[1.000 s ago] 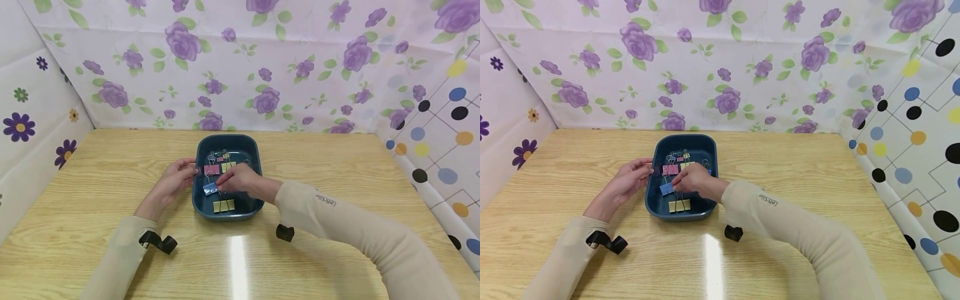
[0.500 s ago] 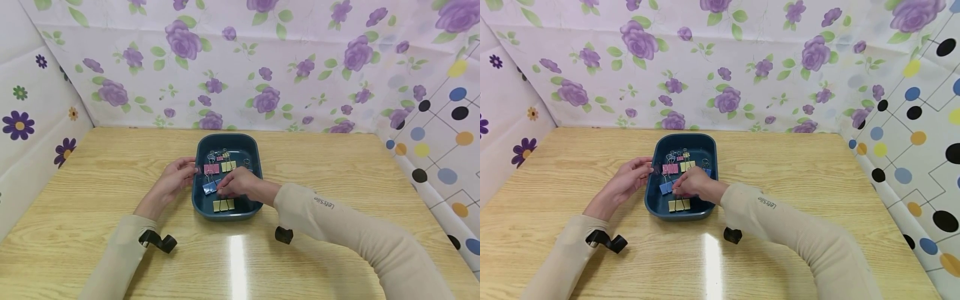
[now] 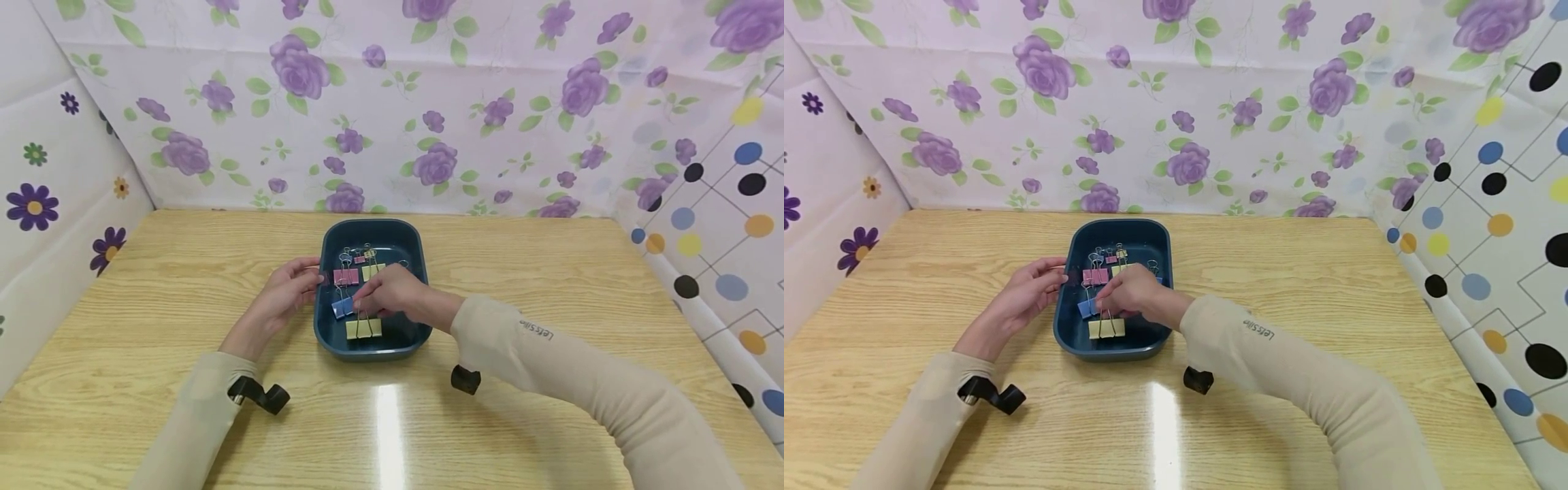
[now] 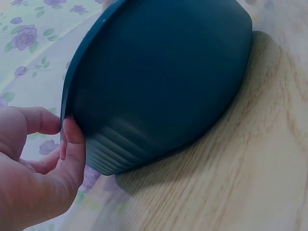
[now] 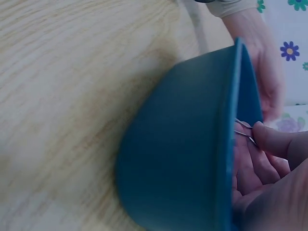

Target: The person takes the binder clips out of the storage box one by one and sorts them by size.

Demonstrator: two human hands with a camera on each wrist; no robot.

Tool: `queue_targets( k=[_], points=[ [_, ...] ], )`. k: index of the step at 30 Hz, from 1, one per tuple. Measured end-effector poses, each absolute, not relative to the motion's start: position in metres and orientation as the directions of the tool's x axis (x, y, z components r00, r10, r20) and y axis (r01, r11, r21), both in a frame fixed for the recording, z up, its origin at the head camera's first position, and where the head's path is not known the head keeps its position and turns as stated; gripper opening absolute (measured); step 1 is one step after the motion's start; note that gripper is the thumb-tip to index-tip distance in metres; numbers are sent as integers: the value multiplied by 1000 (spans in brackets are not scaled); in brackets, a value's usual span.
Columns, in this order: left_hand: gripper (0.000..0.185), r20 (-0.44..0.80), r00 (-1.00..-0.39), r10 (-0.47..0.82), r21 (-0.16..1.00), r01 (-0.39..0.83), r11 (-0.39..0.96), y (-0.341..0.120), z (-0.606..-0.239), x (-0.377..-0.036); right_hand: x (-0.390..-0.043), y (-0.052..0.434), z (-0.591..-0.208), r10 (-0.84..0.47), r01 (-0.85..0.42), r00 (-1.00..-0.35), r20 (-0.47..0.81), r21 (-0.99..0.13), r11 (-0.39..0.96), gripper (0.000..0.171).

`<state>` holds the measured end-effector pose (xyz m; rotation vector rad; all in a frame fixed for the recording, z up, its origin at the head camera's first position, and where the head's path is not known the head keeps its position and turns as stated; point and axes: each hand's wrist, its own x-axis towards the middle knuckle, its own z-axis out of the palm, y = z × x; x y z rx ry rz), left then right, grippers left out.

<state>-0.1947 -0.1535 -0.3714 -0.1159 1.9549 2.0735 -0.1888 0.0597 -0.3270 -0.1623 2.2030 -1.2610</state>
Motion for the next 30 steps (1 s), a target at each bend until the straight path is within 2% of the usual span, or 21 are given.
queue_targets(
  k=[11, 17, 23, 30],
  points=[
    [48, -252, -955, 160, 964, -262, -47, -154, -372, -195, -194, 69, -310, -397, 131, -837, -376, -843, 522, 19],
    [49, -249, -954, 165, 963, -262, -60, -154, -372, -195, -197, 75, -302, -453, 17, -844, -286, -860, 510, 21],
    [49, -243, -956, 165, 964, -258, -72, -154, -372, -195, -199, 80, -297, -515, -111, -835, -192, -859, 499, 12],
    [46, -236, -958, 164, 964, -252, -85, -154, -373, -195, -205, 89, -292, -494, -146, -860, -127, -867, 477, 19]
  ],
)
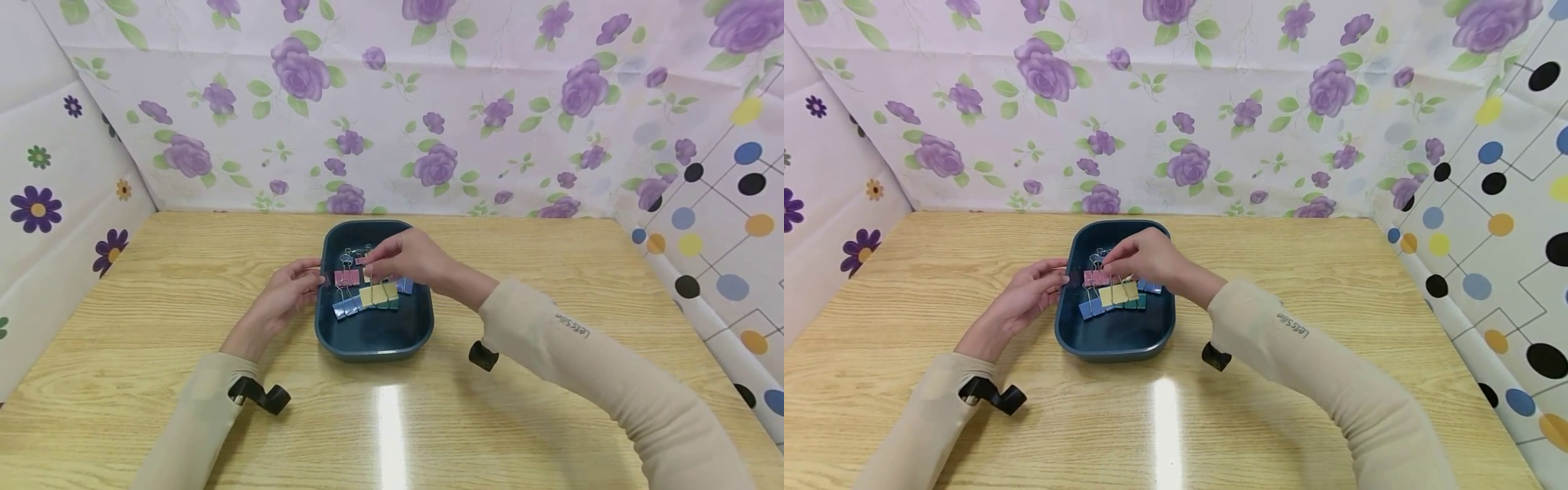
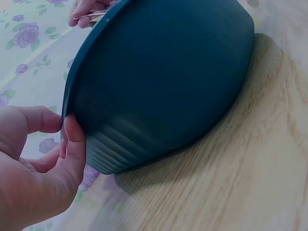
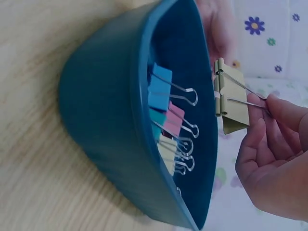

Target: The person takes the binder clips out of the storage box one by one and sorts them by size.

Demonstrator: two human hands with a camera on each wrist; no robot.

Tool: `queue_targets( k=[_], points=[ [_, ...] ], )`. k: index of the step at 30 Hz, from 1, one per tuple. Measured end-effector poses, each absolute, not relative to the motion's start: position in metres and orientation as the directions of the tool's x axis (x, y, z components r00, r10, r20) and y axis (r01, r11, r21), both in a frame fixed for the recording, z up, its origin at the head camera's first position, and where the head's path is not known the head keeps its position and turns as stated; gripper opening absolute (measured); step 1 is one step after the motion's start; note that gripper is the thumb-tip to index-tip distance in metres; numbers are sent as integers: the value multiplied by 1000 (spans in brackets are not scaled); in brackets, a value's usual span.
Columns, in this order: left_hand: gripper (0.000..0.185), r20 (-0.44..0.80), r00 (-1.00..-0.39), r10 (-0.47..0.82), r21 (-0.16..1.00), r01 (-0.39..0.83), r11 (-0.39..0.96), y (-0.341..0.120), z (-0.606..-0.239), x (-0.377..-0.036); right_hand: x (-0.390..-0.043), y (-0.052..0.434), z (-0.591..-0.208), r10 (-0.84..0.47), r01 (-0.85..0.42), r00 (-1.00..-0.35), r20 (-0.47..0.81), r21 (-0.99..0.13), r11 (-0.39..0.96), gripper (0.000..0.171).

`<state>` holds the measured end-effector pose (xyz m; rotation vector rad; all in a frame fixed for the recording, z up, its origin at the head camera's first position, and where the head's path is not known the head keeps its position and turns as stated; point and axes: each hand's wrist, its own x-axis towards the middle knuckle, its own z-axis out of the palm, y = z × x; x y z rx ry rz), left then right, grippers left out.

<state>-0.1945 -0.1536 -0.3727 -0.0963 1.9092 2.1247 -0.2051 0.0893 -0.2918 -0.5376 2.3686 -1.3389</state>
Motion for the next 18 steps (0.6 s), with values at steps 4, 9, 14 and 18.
queue_targets(
  k=[4, 9, 14, 18],
  points=[
    [45, -245, -957, 155, 962, -259, -83, -154, -373, -194, -211, 97, -291, -451, -120, -884, -125, -872, 475, 19],
    [46, -242, -957, 159, 963, -257, -85, -154, -372, -194, -220, 107, -293, -416, -100, -903, -109, -888, 449, 19],
    [48, -243, -957, 157, 963, -257, -78, -155, -372, -193, -227, 114, -295, -380, -97, -921, -90, -890, 446, 20],
    [48, -248, -956, 158, 963, -261, -72, -155, -372, -193, -231, 119, -293, -349, -90, -933, -85, -886, 454, 20]
  ],
)
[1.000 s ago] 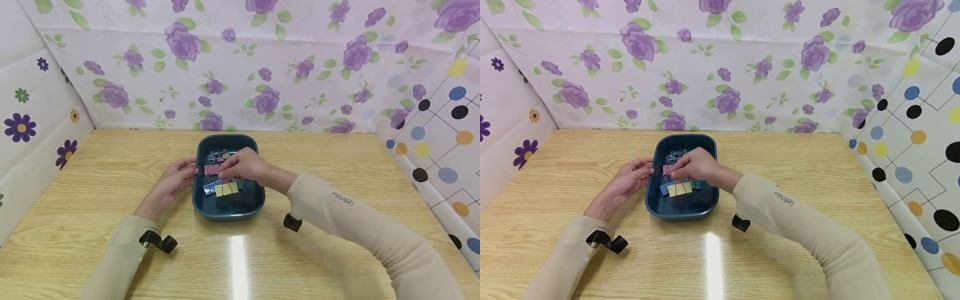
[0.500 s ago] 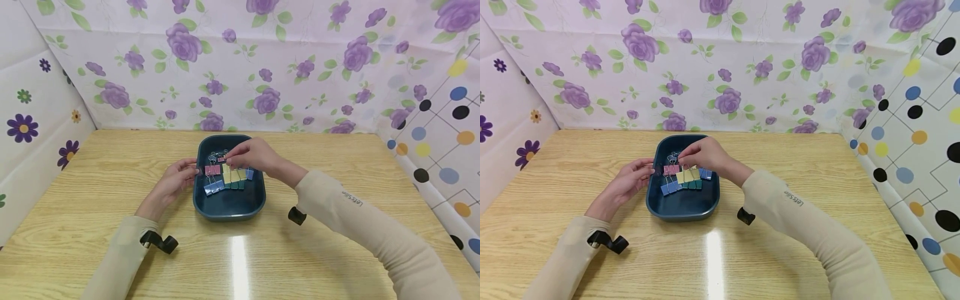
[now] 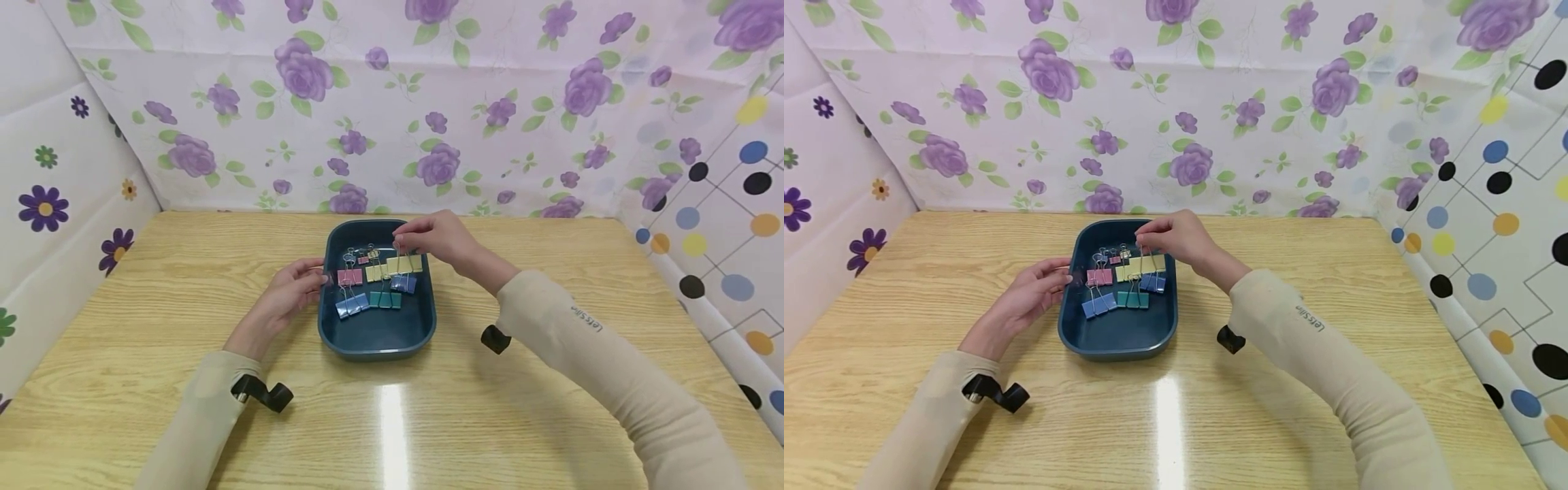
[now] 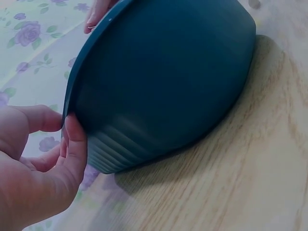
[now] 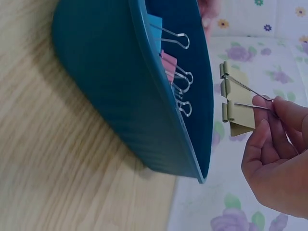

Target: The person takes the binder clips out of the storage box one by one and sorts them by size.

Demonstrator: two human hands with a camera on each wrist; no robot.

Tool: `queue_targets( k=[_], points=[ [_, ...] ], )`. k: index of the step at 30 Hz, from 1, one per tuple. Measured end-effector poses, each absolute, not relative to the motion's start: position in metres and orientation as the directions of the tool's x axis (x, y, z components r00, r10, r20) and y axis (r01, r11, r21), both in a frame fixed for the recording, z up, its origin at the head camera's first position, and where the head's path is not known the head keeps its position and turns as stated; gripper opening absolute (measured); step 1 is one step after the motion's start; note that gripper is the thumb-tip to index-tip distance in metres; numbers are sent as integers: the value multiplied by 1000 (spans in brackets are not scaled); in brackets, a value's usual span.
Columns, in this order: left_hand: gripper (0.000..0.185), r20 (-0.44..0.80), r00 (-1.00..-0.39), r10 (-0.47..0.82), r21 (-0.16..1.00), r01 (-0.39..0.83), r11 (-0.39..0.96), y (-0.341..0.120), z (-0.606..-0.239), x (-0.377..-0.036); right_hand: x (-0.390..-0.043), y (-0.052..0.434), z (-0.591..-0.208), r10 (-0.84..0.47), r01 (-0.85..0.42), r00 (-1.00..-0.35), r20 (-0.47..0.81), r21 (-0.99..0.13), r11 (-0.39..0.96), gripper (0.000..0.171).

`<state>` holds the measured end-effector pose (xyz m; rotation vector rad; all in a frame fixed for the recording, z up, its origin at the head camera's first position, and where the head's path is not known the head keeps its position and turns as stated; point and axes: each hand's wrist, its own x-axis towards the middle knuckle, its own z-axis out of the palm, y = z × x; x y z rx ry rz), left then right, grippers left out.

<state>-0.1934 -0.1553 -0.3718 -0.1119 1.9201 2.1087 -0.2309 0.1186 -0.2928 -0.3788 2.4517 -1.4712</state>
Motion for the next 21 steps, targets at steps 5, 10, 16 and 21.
queue_targets(
  k=[5, 10, 16, 21],
  points=[
    [48, -248, -955, 165, 962, -262, -74, -156, -372, -194, -237, 125, -291, -314, -74, -946, -82, -888, 455, 23],
    [48, -246, -955, 166, 962, -261, -77, -156, -373, -195, -246, 132, -295, -285, -68, -956, -68, -894, 444, 23],
    [47, -234, -955, 184, 958, -258, -122, -157, -376, -196, -257, 139, -301, -267, -58, -962, -58, -912, 406, 25],
    [47, -230, -955, 189, 957, -257, -134, -157, -377, -196, -264, 149, -304, -260, -58, -965, -44, -926, 374, 25]
  ],
)
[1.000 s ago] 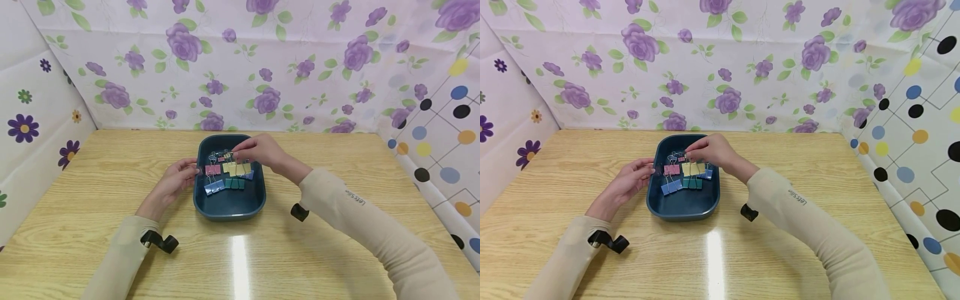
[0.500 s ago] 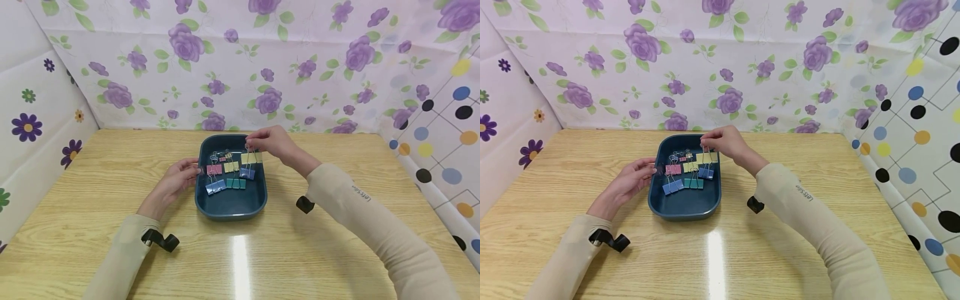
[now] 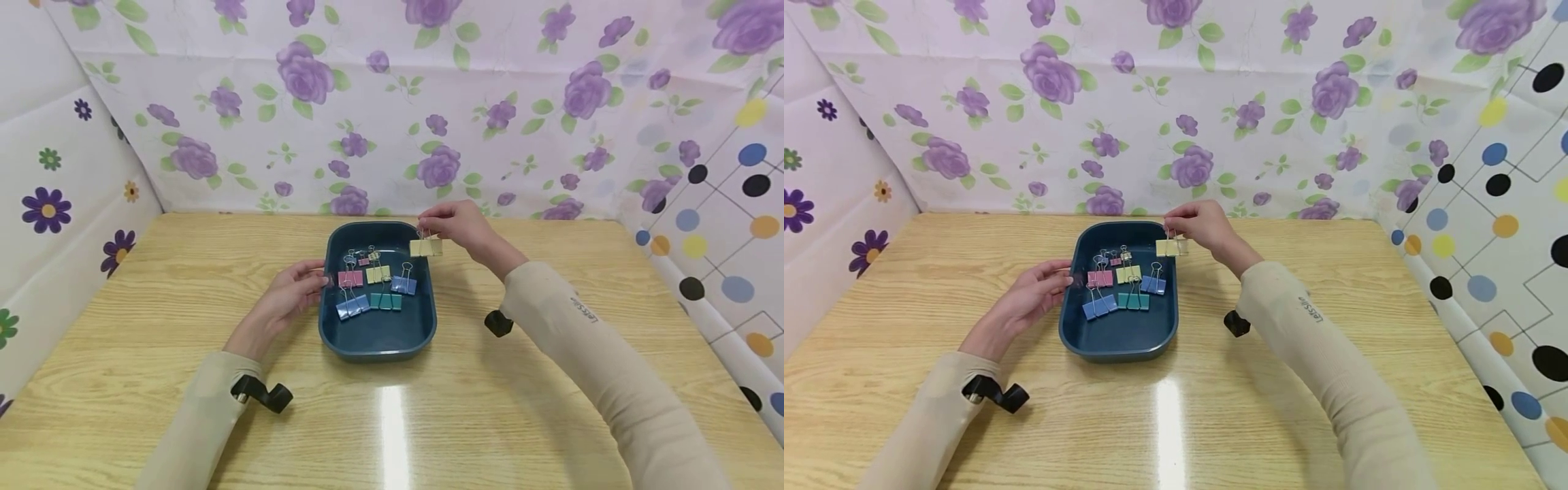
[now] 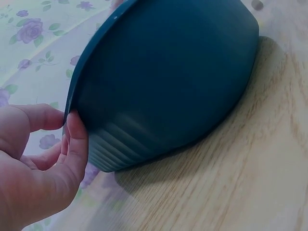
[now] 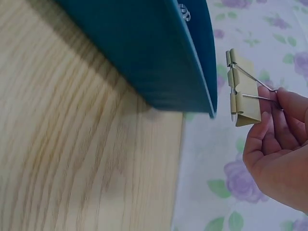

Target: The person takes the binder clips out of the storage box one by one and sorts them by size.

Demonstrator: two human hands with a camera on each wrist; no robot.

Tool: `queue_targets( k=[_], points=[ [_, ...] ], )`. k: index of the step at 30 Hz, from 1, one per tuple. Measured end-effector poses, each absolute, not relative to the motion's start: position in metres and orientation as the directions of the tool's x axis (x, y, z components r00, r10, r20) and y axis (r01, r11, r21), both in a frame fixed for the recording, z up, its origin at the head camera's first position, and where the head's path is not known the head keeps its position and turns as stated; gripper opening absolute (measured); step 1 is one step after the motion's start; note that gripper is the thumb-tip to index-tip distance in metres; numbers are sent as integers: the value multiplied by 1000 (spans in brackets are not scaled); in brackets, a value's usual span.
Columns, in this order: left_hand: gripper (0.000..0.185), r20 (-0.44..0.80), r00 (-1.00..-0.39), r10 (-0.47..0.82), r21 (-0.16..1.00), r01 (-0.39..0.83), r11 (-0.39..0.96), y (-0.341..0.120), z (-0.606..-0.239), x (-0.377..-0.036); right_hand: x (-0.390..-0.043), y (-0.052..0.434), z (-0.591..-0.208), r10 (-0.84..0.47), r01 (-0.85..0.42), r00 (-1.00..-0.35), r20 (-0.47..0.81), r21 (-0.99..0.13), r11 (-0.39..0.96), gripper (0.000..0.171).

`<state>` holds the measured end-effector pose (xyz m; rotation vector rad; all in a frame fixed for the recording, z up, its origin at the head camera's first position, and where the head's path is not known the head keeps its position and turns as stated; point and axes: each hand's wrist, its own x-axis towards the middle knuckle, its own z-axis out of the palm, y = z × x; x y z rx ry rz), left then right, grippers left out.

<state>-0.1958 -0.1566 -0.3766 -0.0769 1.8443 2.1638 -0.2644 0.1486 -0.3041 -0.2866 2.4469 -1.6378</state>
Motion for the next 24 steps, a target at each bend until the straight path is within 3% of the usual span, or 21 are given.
queue_targets(
  k=[24],
  points=[
    [46, -231, -955, 184, 958, -256, -127, -159, -378, -196, -286, 204, -339, -120, 96, -982, -143, -938, 332, 30]
  ],
)
